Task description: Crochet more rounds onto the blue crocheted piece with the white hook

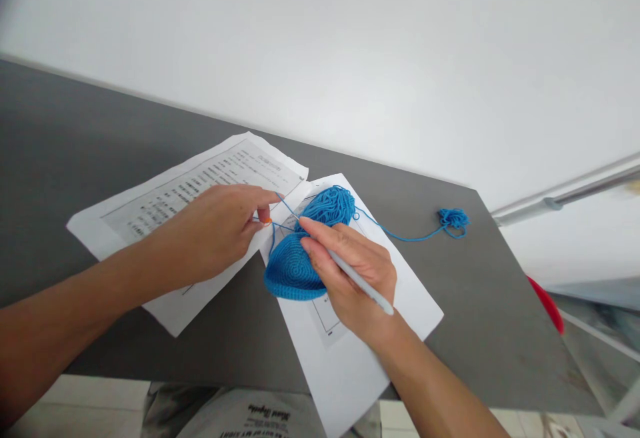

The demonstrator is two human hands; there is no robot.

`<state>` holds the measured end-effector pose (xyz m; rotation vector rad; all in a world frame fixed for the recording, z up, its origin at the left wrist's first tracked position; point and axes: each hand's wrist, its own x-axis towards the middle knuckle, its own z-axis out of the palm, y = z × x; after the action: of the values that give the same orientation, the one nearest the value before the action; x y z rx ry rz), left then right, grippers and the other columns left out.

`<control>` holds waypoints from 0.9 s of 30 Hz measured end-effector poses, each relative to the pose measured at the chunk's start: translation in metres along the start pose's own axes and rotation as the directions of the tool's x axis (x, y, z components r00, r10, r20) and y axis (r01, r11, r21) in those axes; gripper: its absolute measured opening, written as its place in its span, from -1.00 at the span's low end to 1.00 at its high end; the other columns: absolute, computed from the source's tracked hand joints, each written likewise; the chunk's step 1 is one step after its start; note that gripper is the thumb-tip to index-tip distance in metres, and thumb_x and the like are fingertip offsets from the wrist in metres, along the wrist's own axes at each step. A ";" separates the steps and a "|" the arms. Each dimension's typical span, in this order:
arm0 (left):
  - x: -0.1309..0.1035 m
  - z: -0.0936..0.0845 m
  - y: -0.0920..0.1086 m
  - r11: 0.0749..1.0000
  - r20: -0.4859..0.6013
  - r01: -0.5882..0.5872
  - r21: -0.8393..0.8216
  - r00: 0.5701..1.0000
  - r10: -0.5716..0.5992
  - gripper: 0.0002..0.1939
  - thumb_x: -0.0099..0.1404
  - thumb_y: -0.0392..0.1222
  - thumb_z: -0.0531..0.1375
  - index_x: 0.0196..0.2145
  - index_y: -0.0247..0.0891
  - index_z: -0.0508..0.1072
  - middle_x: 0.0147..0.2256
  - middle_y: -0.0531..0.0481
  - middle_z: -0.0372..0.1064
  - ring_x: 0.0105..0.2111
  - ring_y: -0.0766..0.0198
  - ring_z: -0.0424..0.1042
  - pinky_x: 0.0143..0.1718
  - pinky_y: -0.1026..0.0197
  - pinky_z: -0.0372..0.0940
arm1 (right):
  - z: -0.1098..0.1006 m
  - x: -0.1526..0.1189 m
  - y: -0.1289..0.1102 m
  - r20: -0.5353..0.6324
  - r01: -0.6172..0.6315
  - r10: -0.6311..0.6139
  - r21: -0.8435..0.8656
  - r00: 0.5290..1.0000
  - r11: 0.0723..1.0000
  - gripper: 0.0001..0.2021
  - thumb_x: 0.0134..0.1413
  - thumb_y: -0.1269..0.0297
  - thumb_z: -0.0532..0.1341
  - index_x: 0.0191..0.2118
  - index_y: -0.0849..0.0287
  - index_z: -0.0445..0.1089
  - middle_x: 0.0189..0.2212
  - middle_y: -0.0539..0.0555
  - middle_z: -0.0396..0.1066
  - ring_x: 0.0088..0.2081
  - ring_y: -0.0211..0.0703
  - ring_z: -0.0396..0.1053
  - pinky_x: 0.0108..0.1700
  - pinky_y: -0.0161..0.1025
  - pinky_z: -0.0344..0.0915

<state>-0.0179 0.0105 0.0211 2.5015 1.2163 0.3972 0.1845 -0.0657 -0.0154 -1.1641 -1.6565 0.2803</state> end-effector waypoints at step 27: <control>-0.012 0.014 0.030 0.083 0.166 0.182 -0.980 0.971 -0.173 -0.34 0.12 -0.28 0.50 0.17 -0.26 0.46 -0.39 0.13 0.58 -0.37 0.39 0.52 -0.27 0.34 0.39 | -0.004 0.001 -0.002 0.085 -0.336 0.336 0.463 0.938 0.820 -0.74 0.28 0.01 0.32 -0.06 -0.04 0.67 -0.26 0.06 0.61 -0.29 -0.18 0.48 -0.33 -0.28 0.40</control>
<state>0.0014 -0.0193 0.0197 1.0700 0.7212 0.8034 0.1867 -0.0675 -0.0120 -1.0652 -1.2678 0.8622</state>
